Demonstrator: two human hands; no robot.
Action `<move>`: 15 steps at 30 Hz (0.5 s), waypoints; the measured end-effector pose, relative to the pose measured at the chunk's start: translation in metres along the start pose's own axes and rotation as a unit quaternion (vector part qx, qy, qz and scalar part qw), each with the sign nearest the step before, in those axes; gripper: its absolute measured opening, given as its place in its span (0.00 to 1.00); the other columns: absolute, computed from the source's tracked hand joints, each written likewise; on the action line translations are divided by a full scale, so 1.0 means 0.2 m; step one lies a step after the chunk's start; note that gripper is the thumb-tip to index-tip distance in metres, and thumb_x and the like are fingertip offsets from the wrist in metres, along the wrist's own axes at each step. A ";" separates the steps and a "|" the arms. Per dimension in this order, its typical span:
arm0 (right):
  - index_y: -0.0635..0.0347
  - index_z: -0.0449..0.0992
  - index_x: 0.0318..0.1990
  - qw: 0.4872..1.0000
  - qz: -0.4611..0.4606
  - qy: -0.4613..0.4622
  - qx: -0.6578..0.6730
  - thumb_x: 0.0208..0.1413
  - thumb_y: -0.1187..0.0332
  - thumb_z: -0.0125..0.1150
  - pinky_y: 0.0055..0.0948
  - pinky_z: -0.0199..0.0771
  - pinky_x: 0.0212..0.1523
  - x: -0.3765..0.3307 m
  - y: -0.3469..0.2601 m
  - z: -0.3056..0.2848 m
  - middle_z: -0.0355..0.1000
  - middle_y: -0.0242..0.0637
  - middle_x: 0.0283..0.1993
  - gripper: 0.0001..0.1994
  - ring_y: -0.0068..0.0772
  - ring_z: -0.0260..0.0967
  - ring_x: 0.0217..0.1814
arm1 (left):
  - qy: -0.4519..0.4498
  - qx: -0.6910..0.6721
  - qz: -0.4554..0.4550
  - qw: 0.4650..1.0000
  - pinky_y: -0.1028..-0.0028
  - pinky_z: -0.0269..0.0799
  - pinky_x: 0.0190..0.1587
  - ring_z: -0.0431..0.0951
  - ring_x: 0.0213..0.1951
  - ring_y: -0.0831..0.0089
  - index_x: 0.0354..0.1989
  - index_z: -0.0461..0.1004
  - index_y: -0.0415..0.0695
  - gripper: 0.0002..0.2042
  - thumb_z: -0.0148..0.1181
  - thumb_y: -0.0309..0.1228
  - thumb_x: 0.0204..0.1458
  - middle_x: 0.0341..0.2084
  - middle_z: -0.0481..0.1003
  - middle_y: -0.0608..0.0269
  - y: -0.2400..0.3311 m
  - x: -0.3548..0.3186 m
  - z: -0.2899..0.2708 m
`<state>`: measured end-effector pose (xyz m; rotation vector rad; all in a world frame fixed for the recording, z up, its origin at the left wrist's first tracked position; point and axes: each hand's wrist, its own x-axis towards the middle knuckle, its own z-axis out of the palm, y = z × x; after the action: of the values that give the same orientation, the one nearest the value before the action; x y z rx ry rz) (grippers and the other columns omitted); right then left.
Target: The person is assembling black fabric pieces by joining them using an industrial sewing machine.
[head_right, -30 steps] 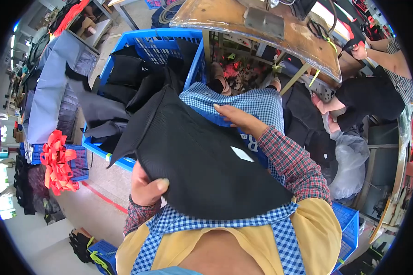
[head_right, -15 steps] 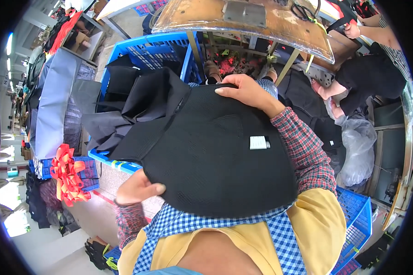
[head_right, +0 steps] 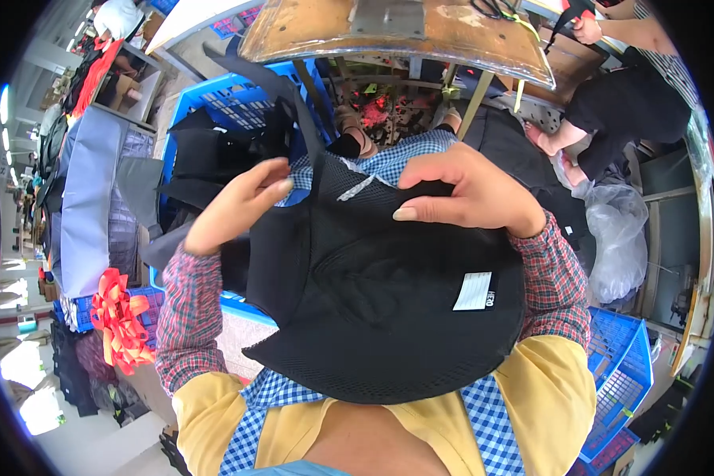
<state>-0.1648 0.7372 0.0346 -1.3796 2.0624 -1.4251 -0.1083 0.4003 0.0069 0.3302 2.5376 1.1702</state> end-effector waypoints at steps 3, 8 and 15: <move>0.63 0.76 0.34 0.999 0.021 -0.033 0.008 0.50 0.69 0.69 0.26 0.65 0.27 -0.03 0.01 0.05 0.73 0.35 0.25 0.09 0.31 0.70 0.24 | 0.078 -0.265 -0.056 0.959 0.69 0.62 0.59 0.68 0.58 0.59 0.64 0.53 0.30 0.36 0.63 0.39 0.54 0.57 0.64 0.38 -0.03 0.22 0.12; 0.57 0.74 0.35 0.982 -0.097 -0.154 0.052 0.56 0.61 0.61 0.38 0.66 0.25 0.16 0.03 0.41 0.70 0.44 0.24 0.10 0.48 0.70 0.26 | 0.208 -0.178 -0.037 0.961 0.72 0.66 0.54 0.68 0.55 0.61 0.68 0.41 0.34 0.45 0.66 0.37 0.50 0.58 0.62 0.48 -0.18 0.48 0.20; 0.61 0.76 0.39 0.980 -0.129 -0.121 0.089 0.58 0.61 0.58 0.37 0.70 0.41 0.24 0.14 0.54 0.72 0.43 0.35 0.12 0.43 0.71 0.41 | 0.189 -0.117 0.031 0.975 0.71 0.67 0.52 0.73 0.47 0.65 0.58 0.59 0.32 0.30 0.51 0.18 0.41 0.45 0.73 0.54 -0.37 0.26 0.09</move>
<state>-0.1324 0.6367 -0.0279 -1.6960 1.6107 -1.4172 -0.1534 0.3838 -0.0711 0.1387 2.6739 1.6761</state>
